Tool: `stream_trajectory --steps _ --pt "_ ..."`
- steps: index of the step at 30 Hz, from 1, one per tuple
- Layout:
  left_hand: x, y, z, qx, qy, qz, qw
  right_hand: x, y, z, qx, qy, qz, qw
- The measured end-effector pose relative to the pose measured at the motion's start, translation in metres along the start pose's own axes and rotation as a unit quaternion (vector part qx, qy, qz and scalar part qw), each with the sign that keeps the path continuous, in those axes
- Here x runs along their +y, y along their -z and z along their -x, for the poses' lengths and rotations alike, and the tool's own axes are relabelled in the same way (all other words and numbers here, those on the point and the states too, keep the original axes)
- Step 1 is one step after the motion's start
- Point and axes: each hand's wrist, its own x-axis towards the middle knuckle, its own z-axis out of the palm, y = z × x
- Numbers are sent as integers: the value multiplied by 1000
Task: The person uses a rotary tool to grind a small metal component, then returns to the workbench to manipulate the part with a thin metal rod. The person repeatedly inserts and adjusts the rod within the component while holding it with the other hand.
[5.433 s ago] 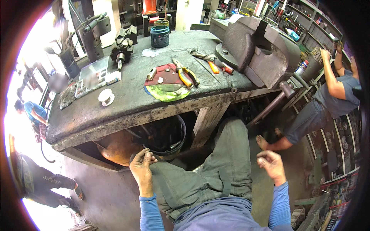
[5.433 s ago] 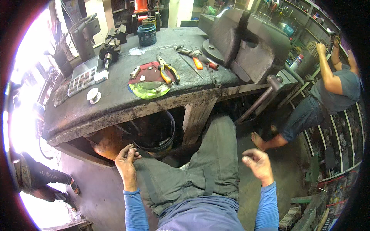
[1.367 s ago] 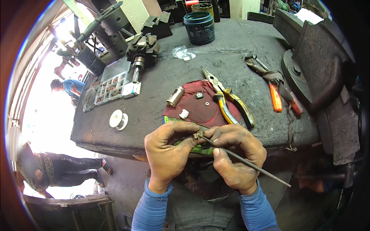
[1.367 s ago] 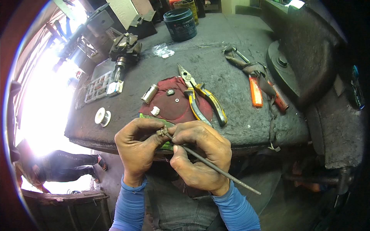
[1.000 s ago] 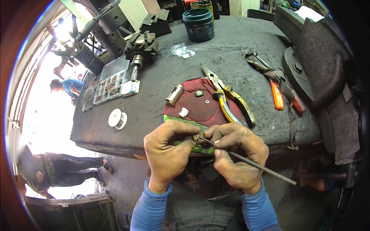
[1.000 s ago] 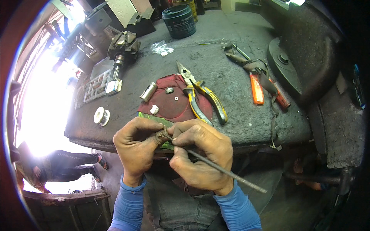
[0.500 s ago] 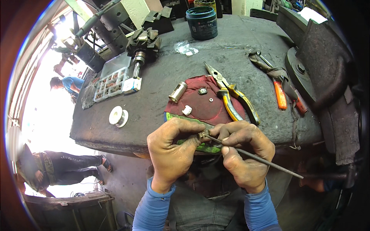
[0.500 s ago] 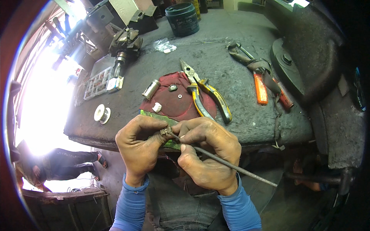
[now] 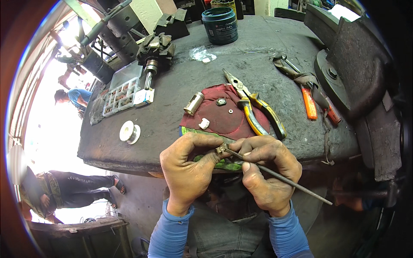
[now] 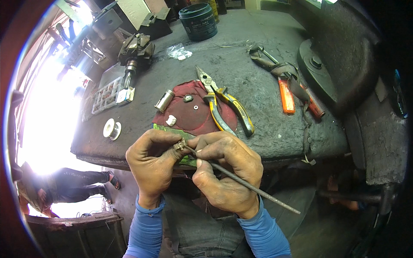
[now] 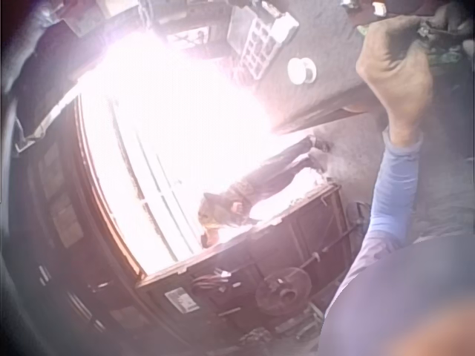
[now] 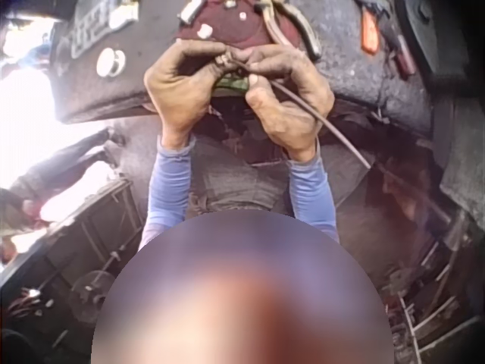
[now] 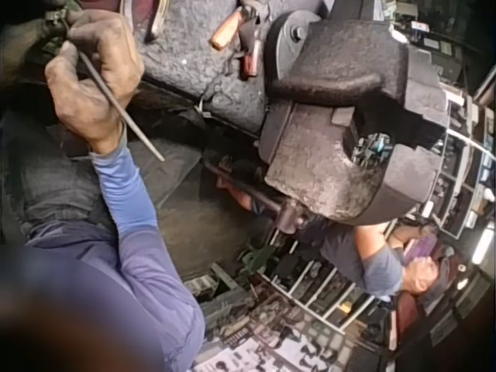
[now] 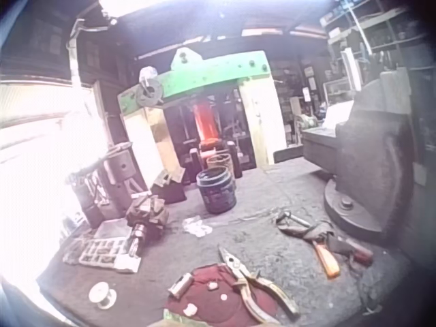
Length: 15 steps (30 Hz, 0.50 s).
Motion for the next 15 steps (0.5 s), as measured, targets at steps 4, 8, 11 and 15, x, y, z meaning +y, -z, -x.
stream_trajectory --steps 4,8,11,15 --pt "1 1 0 3 5 -11 1000 7 -2 -4 10 47 25 999" --pt "1 1 0 0 5 -20 1000 7 -1 -4 10 41 21 999" --pt "1 0 0 7 2 -13 1000 6 -1 -4 3 37 33 999" --pt "1 1 0 -2 8 -3 1000 6 -2 -6 6 47 12 999"
